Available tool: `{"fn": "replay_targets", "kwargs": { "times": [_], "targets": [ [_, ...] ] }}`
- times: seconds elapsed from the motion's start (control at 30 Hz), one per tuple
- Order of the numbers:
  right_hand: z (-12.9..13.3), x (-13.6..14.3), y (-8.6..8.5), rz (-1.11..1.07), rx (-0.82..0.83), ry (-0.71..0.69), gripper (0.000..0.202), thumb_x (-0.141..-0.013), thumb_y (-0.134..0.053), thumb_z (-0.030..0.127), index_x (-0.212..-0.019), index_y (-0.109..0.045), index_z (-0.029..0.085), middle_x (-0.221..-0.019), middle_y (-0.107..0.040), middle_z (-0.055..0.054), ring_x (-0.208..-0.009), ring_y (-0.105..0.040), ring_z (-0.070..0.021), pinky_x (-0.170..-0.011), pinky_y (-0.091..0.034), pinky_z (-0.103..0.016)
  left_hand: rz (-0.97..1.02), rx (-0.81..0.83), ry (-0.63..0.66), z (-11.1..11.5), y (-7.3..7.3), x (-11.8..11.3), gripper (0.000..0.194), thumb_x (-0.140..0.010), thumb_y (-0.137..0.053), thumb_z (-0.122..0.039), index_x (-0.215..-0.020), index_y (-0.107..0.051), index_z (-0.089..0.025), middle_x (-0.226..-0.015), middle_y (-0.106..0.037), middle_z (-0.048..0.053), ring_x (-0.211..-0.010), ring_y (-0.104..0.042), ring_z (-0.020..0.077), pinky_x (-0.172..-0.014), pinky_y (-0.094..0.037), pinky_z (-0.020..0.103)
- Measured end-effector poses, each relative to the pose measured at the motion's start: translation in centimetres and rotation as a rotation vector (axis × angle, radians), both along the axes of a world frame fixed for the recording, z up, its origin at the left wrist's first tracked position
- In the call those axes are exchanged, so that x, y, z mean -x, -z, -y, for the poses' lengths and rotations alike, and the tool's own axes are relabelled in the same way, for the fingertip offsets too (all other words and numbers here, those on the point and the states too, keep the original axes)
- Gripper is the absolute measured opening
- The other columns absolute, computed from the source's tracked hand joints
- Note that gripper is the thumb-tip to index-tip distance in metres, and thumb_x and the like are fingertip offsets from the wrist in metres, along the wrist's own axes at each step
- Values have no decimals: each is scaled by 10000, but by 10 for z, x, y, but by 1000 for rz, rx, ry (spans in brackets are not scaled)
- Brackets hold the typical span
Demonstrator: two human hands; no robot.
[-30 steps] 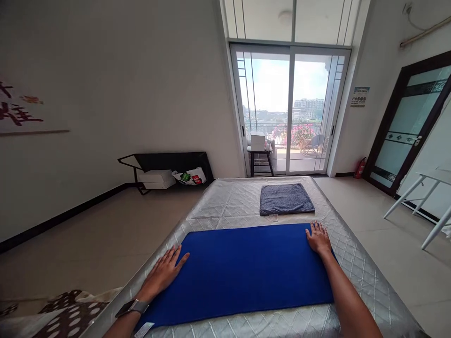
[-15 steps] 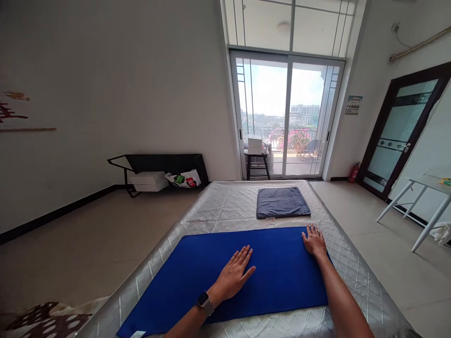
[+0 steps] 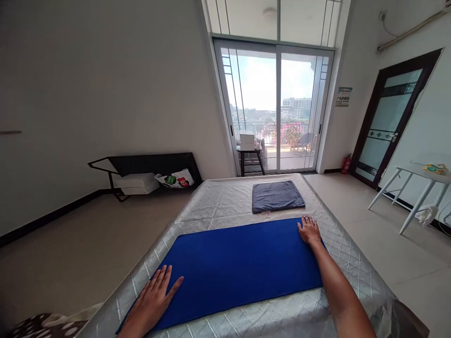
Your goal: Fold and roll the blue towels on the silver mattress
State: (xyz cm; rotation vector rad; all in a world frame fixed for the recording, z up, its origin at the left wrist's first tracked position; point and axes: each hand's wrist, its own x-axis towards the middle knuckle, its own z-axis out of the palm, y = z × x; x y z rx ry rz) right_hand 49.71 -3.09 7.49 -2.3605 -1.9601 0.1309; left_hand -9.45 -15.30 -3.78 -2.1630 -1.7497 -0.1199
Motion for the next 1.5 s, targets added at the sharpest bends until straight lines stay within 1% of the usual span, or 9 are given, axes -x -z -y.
{"fn": "replay_targets", "kwargs": {
  "times": [0.27, 0.43, 0.57, 0.7, 0.87, 1.0, 1.1, 1.37, 1.5],
  "targets": [
    [38, 65, -16, 0, -167, -67, 594, -986, -224, 283, -1526, -333, 61, -1606, -288, -128, -1510, -178, -235, -1224, -90, -423, -4, 56, -48, -3, -12, -21, 545, -883, -321, -151, -1289, -657, -291, -1455, -558, 98, -1388, -450, 317, -1109, -386, 536],
    [96, 169, 7, -231, -67, -388, 675, -1005, -209, 490, -1579, -184, 137, -1637, -165, -67, -1517, -142, -221, -1228, -120, -420, 6, 55, -63, 0, -17, -21, 482, -887, -378, -239, -1263, -676, -279, -1459, -553, 109, -1390, -444, 332, -1099, -390, 540],
    [121, 203, 22, -322, -13, -517, 752, -988, -186, 591, -1580, -148, 131, -1642, -85, -78, -1524, -79, -232, -1237, -67, -448, -19, 39, -56, 1, -18, -22, 529, -865, -356, -165, -1277, -668, -278, -1452, -560, 107, -1393, -442, 330, -1088, -409, 534],
    [124, 170, 24, -282, 49, -448, 770, -978, -187, 610, -1579, -134, 132, -1645, -84, -81, -1526, -69, -234, -1236, -46, -466, -7, -26, -36, 0, -9, -18, 543, -855, -342, -162, -1277, -671, -251, -1420, -589, 119, -1368, -472, 341, -1071, -429, 554],
    [123, 71, 30, -159, 37, -184, 754, -976, -194, 623, -1583, -167, 177, -1653, -159, -60, -1522, -115, -239, -1239, -74, -463, 12, -46, -6, -1, 1, -10, 546, -836, -336, -162, -1208, -716, -285, -1413, -597, 108, -1355, -487, 348, -1061, -430, 564],
    [127, -1, 36, -76, 15, 43, 517, -978, -444, 535, -1438, -482, 304, -1560, -400, -70, -1413, -379, -266, -1154, -326, -474, 30, -24, -7, 0, 2, -8, 494, -836, -383, -219, -1181, -729, -288, -1405, -604, 110, -1374, -460, 356, -1079, -403, 572],
    [124, -26, 34, -58, 8, 81, 376, -951, -591, 416, -1278, -579, 230, -1351, -565, -88, -1149, -587, -237, -971, -504, -474, 46, -9, -6, 0, 1, -9, 478, -839, -409, -258, -1206, -714, -282, -1411, -596, 123, -1371, -458, 373, -1076, -394, 585],
    [73, 49, 15, -89, 7, -148, 686, -1012, -203, 552, -1581, -197, 170, -1651, -189, -77, -1517, -146, -222, -1230, -121, -408, 0, 8, -31, 0, -5, -12, 485, -811, -443, -207, -1205, -715, -284, -1403, -603, 126, -1354, -481, 361, -1074, -397, 555],
    [50, 79, 13, -127, 75, -229, 745, -992, -157, 573, -1580, -148, 115, -1646, -161, -77, -1523, -103, -200, -1229, -56, -387, 7, -6, -35, 2, -7, -13, 485, -821, -405, -219, -1176, -731, -274, -1394, -611, 119, -1350, -486, 356, -1067, -413, 549]
  ]
}}
